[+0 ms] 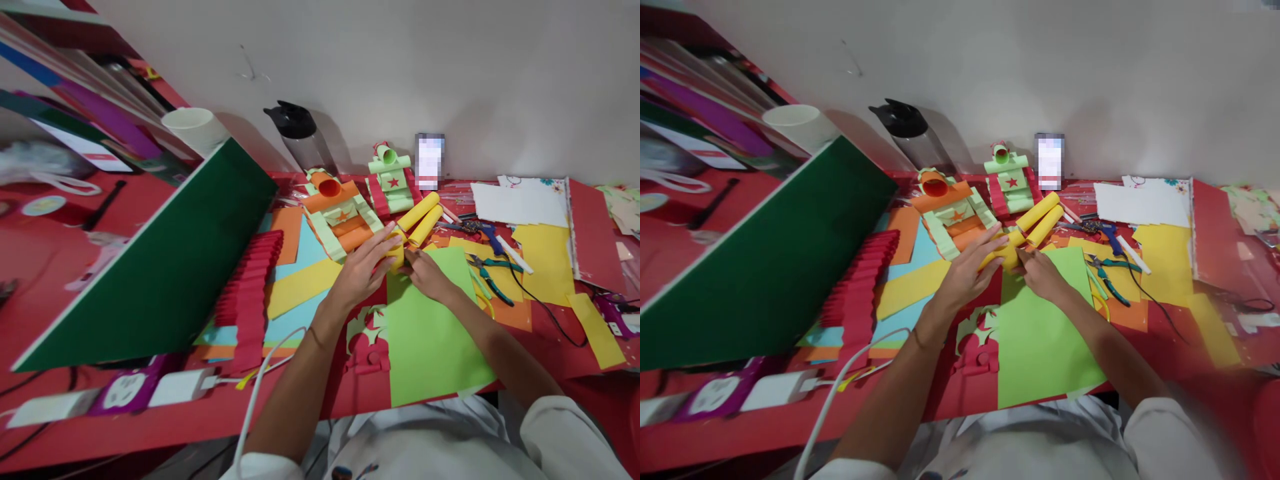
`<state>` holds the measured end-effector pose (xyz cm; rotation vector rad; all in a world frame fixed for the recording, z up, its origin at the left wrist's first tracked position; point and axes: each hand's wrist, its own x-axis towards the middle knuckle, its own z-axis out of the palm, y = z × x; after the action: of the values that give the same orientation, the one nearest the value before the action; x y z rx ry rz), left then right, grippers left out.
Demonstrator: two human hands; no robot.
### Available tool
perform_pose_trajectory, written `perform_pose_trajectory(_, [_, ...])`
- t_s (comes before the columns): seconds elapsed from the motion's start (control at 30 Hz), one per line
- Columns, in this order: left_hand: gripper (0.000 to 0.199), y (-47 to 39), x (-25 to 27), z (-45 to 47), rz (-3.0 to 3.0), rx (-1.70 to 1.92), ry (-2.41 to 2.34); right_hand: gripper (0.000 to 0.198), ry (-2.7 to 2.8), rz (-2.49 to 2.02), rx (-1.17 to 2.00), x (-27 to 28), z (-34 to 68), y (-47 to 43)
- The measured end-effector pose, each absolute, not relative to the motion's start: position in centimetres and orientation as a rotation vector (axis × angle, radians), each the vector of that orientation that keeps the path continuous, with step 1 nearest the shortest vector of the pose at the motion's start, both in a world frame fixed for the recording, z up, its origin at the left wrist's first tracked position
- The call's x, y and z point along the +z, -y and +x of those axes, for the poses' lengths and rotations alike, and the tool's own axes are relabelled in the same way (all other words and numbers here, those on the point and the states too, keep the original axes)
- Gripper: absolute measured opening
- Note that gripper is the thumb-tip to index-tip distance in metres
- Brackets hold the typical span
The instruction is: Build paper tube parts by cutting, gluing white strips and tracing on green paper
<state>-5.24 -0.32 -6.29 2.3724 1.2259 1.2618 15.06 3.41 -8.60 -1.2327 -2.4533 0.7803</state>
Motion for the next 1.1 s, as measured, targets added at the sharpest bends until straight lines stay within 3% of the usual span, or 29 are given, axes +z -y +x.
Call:
perform_pose_trajectory(0.2, [0.043,0.3,-6.0,-5.5,2.410,1.277,-1.219,0.057,2.283,-1.113,0.877,-8.1,17.1,-3.9])
perform_pose_trajectory(0.43, [0.044,0.3,-6.2,-5.6,2.463,1.289,-1.204,0.044,2.301,-1.168,0.940,-6.8,18.0,-3.9])
perform_pose_trajectory(0.77, [0.039,0.2,-6.1,-5.5,2.466,1.295,-1.305,0.039,2.588,-1.362,0.476,-7.3,15.0,-2.7])
perform_pose_trajectory(1.1, [0.043,0.3,-6.0,-5.6,2.470,1.311,-1.249,0.041,2.565,-1.334,0.522,-7.6,15.1,-2.8])
